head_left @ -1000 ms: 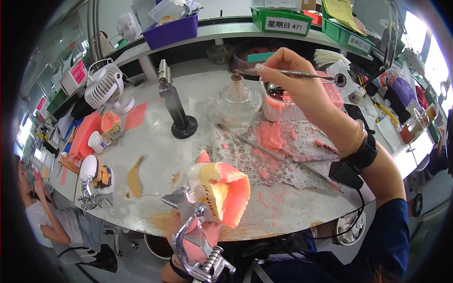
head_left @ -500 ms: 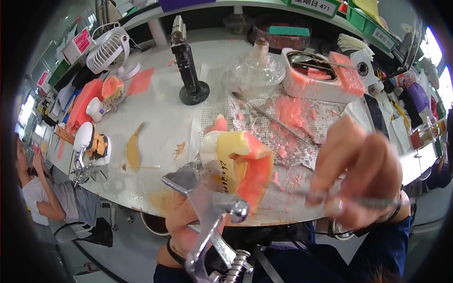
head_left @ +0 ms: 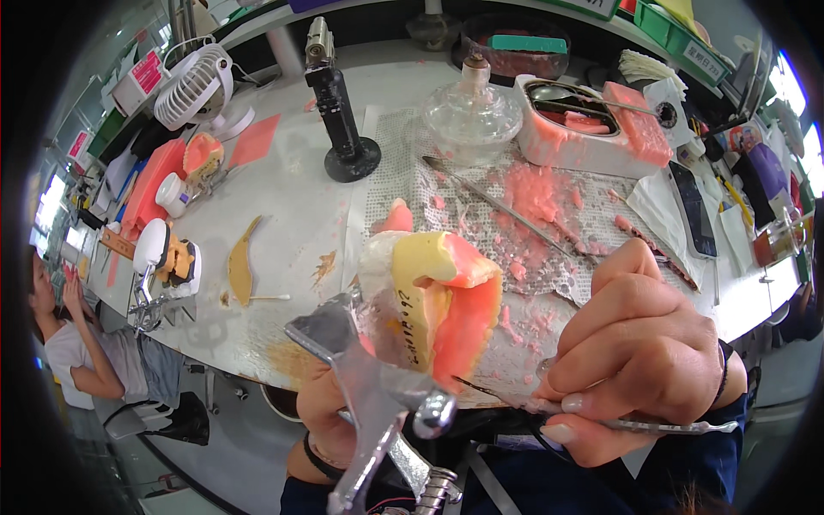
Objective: The recorder uses various tools to trim, scrape, and polish a set of dentures on a workbench in a dental laboratory.
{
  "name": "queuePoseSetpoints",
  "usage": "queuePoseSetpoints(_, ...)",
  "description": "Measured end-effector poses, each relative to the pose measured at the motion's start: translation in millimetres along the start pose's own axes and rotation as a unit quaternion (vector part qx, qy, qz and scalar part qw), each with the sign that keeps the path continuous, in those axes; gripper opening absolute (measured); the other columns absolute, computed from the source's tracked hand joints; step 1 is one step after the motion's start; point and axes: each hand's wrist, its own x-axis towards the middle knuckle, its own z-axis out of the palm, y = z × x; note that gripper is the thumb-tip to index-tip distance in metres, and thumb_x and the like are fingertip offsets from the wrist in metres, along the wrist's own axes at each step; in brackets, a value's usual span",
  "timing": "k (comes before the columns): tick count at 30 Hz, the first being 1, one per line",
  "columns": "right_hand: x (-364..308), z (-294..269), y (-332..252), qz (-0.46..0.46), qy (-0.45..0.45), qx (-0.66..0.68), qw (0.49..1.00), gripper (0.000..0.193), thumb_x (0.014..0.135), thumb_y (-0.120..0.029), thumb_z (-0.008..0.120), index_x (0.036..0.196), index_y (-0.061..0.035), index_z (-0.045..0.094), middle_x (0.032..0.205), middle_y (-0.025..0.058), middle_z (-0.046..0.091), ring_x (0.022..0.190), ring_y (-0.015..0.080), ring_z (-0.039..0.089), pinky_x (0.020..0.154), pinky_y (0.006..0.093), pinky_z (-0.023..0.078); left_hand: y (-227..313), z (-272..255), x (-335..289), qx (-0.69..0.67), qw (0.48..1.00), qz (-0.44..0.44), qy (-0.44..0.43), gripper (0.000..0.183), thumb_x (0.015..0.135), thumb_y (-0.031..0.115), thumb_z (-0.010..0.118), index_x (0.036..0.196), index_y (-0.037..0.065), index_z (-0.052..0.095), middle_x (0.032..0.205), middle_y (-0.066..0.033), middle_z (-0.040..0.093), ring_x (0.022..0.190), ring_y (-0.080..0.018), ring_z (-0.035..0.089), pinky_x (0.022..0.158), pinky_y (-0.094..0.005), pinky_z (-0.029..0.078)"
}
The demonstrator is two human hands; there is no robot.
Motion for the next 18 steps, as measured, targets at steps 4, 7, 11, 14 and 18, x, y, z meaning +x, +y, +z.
queuePoseSetpoints(4,2.6,1.1,-1.2,-0.006,0.006,-0.003,1.000,0.030,0.072,-0.013,0.082,0.079,-0.0142,0.053,0.080,-0.0023,0.070,0.072,0.0150,0.062,0.065,0.0333,0.035,4.2,7.0,5.9,0.027,0.999,-0.006,-0.017,0.089,0.087,0.048,0.058,0.152,0.006,0.014,0.141,-0.0149,0.043,0.128,-0.0279,0.046,0.110,-0.0416,0.034)
queuePoseSetpoints(7,5.1,-3.0,-4.6,-0.001,-0.017,-0.005,1.000,0.029,0.072,-0.014,0.081,0.079,-0.0142,0.053,0.081,-0.0025,0.070,0.072,0.0147,0.062,0.065,0.0332,0.035,5.3,13.2,10.5,0.039,0.999,0.010,-0.036,0.089,0.087,0.049,0.057,0.153,0.006,0.014,0.141,-0.0149,0.043,0.128,-0.0273,0.047,0.109,-0.0406,0.035)
queuePoseSetpoints(11,4.1,-4.5,-6.5,0.004,-0.036,-0.002,0.999,0.026,0.073,-0.015,0.080,0.078,-0.0144,0.054,0.082,-0.0009,0.071,0.074,0.0142,0.063,0.063,0.0334,0.035,4.5,11.8,9.5,-0.035,0.997,0.037,-0.052,0.091,0.086,0.045,0.061,0.152,0.005,0.014,0.142,-0.0143,0.043,0.129,-0.0286,0.045,0.111,-0.0420,0.034)
queuePoseSetpoints(14,1.9,-6.4,4.0,-0.048,0.016,0.040,0.998,0.024,0.075,-0.012,0.075,0.080,-0.0133,0.052,0.077,-0.0007,0.068,0.068,0.0146,0.057,0.061,0.0323,0.033,4.0,2.8,7.3,-0.014,1.000,0.018,0.003,0.092,0.085,0.042,0.065,0.152,0.005,0.014,0.142,-0.0147,0.042,0.131,-0.0298,0.044,0.112,-0.0438,0.033)
queuePoseSetpoints(18,4.3,-30.6,43.9,0.042,0.174,-0.039,0.983,0.014,0.075,-0.003,0.069,0.079,-0.0052,0.056,0.073,0.0005,0.061,0.068,0.0121,0.052,0.063,0.0272,0.038,-4.6,-3.4,12.8,-0.065,0.995,0.078,-0.014,0.091,0.087,0.038,0.066,0.152,0.003,0.013,0.143,-0.0160,0.041,0.132,-0.0316,0.042,0.113,-0.0466,0.031)
